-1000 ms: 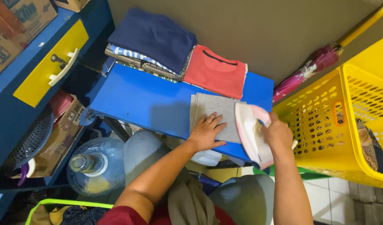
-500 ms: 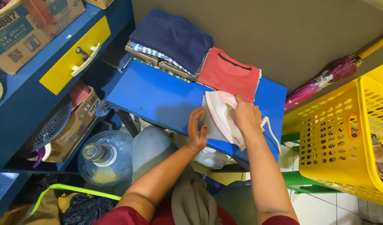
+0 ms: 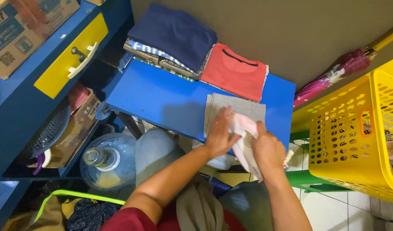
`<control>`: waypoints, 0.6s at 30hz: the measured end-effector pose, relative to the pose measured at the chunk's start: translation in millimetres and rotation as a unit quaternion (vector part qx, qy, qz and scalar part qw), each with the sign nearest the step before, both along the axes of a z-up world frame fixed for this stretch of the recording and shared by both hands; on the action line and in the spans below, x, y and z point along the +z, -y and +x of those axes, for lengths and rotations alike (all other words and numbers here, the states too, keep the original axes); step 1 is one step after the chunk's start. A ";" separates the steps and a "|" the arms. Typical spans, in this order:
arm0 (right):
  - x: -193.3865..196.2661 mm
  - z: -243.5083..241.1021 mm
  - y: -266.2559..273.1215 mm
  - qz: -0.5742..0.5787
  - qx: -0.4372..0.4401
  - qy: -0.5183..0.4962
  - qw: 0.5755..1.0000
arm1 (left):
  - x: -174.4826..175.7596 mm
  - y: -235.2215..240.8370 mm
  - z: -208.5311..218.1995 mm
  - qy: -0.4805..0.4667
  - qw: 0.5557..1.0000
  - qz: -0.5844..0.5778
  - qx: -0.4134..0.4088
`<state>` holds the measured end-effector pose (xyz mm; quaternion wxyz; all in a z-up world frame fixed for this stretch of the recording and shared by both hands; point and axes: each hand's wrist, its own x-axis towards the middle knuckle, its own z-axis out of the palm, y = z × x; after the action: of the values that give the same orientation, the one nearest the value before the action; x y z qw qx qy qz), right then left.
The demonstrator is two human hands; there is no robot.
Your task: Ironing and folding various garments on a counter
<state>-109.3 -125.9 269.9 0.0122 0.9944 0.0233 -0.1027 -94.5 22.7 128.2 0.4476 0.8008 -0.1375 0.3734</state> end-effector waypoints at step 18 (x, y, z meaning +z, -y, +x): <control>-46.6 137.1 108.2 -0.009 -0.154 0.131 0.979 | -6.6 17.4 -6.4 -0.182 0.891 0.416 0.013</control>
<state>27.8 -234.0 223.3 0.0079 0.9908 -0.1324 0.0274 -100.9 5.3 121.6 0.0857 0.9694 -0.1856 0.1358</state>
